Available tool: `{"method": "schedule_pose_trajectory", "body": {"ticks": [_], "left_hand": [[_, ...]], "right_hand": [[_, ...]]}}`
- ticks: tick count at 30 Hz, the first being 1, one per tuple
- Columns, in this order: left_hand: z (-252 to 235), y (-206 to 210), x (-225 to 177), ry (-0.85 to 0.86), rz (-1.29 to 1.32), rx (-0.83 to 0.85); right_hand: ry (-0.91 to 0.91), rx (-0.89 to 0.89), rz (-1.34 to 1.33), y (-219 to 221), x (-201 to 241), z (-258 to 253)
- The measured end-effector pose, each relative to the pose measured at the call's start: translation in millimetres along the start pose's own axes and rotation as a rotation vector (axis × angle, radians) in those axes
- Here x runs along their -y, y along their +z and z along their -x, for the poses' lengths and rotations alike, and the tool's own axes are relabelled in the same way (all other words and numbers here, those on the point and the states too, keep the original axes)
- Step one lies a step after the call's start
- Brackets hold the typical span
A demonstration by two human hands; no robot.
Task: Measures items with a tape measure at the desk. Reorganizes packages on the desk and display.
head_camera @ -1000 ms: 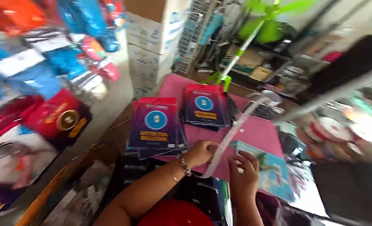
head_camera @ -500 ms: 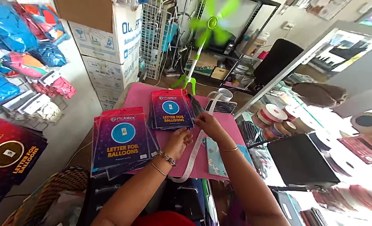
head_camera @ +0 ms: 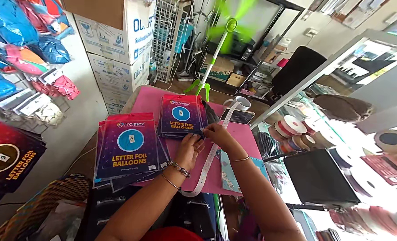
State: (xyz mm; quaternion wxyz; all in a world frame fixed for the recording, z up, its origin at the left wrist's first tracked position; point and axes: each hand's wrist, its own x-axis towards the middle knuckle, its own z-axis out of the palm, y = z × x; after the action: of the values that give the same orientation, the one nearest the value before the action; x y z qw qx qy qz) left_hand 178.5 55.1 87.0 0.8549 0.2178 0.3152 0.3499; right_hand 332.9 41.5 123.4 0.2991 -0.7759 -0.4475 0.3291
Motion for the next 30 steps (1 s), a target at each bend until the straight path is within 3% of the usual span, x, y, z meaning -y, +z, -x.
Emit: {"method": "schedule_pose_trajectory", "body": {"ticks": [7,17,26,30], "left_hand": [[-14.9,5.4,-3.4,-0.066,-0.088,-0.095],[-17.2,-7.9,7.0,-0.021,-0.09,-0.047],[-14.5,-7.7,4.2,-0.028,-0.108,-0.032],[-14.6,-6.3,3.1,-0.015,-0.11,-0.061]], "right_hand": [[-0.006,0.134,0.034,-2.0,9.3,5.0],[-0.015,0.323,0.34,-1.8,25.3,-10.1],[-0.024,0.204,0.477,11.1,30.3,-13.7],[-0.019,0.113,0.338,10.3,24.6,-10.9]]}}
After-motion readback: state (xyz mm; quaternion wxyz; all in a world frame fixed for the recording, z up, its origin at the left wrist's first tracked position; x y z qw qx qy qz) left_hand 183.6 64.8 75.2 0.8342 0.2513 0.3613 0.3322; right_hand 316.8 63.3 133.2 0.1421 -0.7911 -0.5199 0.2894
